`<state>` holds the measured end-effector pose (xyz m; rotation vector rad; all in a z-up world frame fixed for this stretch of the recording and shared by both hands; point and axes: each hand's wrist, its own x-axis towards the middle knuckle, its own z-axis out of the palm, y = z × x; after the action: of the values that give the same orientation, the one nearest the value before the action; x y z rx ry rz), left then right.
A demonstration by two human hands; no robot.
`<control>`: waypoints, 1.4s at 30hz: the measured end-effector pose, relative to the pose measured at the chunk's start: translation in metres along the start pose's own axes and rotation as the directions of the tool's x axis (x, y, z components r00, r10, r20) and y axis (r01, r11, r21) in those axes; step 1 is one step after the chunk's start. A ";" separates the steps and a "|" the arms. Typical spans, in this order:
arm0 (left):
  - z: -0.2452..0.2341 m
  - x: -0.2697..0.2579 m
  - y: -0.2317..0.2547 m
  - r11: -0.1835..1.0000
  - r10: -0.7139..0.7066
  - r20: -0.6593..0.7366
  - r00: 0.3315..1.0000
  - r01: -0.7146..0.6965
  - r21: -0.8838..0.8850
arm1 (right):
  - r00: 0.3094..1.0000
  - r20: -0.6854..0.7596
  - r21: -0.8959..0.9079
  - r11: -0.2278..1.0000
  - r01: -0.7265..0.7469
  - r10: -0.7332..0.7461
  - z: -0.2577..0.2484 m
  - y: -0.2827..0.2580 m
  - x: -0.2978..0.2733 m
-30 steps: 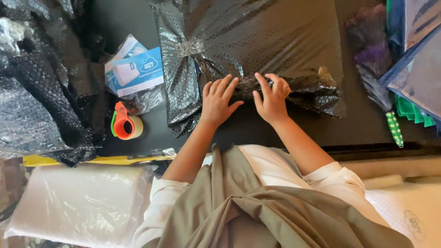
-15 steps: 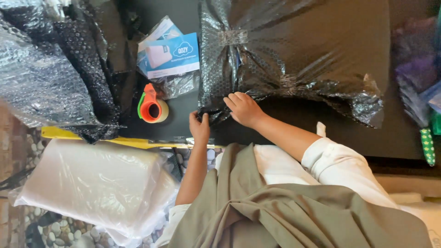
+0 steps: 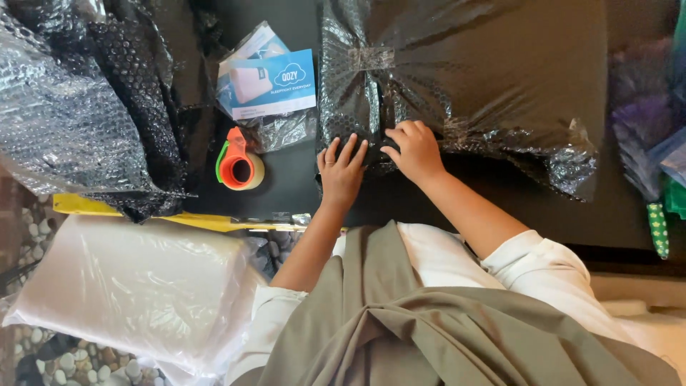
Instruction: The person wraps a large item in black bubble wrap on a table, using a tape dispenser to apply clear tape to seal the package. They smooth the wrap, cut tape, and fold edges to secure the bundle.
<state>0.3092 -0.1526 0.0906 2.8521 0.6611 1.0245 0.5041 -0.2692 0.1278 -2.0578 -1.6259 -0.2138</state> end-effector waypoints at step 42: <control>0.006 -0.089 -0.007 0.224 -0.807 0.287 0.515 0.718 -0.659 | 0.983 0.061 -0.330 0.926 0.183 -0.172 0.067 -0.025 -0.053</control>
<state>0.2485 -0.1816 0.0315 1.4061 1.1735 0.9194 0.4534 -0.2793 0.0547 -2.1617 -1.9054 -0.5603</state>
